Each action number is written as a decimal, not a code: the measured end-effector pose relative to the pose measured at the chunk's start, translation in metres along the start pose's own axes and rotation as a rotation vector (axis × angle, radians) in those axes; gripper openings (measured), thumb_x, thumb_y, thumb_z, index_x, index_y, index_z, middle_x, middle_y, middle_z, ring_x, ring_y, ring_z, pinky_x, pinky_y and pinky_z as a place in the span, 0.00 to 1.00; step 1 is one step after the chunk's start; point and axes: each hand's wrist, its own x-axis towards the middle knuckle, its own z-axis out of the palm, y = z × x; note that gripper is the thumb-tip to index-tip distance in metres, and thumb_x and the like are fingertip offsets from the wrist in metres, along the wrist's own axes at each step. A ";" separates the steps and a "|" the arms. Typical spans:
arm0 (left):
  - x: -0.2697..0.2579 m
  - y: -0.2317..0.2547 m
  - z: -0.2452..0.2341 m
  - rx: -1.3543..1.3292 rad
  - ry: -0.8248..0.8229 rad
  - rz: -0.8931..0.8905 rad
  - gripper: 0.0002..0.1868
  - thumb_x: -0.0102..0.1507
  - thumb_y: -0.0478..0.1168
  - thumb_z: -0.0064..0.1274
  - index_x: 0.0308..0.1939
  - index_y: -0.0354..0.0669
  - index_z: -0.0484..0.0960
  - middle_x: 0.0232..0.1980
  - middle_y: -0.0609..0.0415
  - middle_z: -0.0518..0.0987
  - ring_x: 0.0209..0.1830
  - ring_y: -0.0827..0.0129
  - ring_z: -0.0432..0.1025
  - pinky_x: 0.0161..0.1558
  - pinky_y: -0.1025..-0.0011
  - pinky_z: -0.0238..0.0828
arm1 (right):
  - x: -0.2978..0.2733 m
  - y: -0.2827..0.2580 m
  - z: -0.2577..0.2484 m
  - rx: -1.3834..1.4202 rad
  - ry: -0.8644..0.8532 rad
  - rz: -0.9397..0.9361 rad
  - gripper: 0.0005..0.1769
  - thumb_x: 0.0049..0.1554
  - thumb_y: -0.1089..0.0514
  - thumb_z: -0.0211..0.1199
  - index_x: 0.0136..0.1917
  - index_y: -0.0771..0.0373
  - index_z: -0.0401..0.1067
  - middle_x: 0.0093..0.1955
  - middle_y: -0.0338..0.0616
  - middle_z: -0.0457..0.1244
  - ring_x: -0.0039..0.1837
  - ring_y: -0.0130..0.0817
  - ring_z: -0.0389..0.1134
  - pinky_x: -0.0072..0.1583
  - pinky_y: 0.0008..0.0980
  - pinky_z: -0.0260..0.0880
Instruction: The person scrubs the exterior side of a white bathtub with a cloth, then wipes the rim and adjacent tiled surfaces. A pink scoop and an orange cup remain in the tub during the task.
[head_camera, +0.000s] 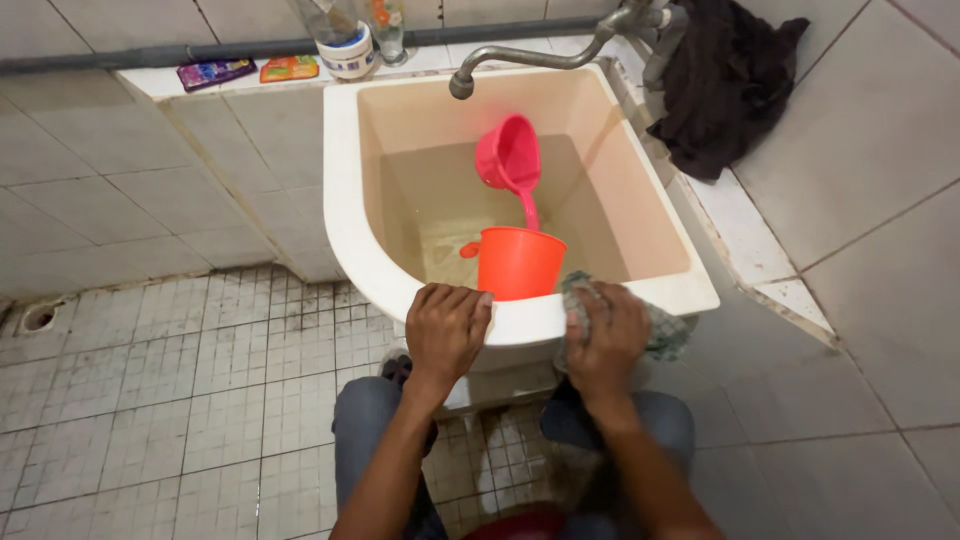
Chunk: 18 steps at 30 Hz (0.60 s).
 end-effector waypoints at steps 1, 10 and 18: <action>-0.001 -0.001 0.000 -0.001 -0.002 0.003 0.12 0.66 0.42 0.54 0.33 0.40 0.86 0.35 0.53 0.84 0.39 0.57 0.76 0.52 0.58 0.69 | -0.001 -0.008 0.005 0.008 0.007 -0.009 0.17 0.60 0.52 0.60 0.60 0.58 0.74 0.63 0.48 0.64 0.69 0.52 0.63 0.72 0.55 0.56; 0.000 -0.002 -0.001 -0.010 -0.017 0.004 0.11 0.67 0.41 0.53 0.34 0.40 0.86 0.36 0.53 0.84 0.39 0.57 0.76 0.52 0.58 0.69 | 0.003 -0.037 0.003 0.133 -0.221 -0.217 0.24 0.53 0.53 0.69 0.63 0.55 0.75 0.67 0.44 0.65 0.71 0.45 0.63 0.72 0.50 0.61; 0.000 -0.001 -0.002 -0.014 0.007 0.006 0.13 0.67 0.41 0.53 0.32 0.40 0.85 0.34 0.53 0.83 0.39 0.58 0.76 0.51 0.58 0.69 | 0.040 0.015 -0.051 0.383 -0.588 -0.139 0.35 0.47 0.55 0.71 0.67 0.61 0.66 0.75 0.58 0.54 0.75 0.58 0.56 0.71 0.51 0.58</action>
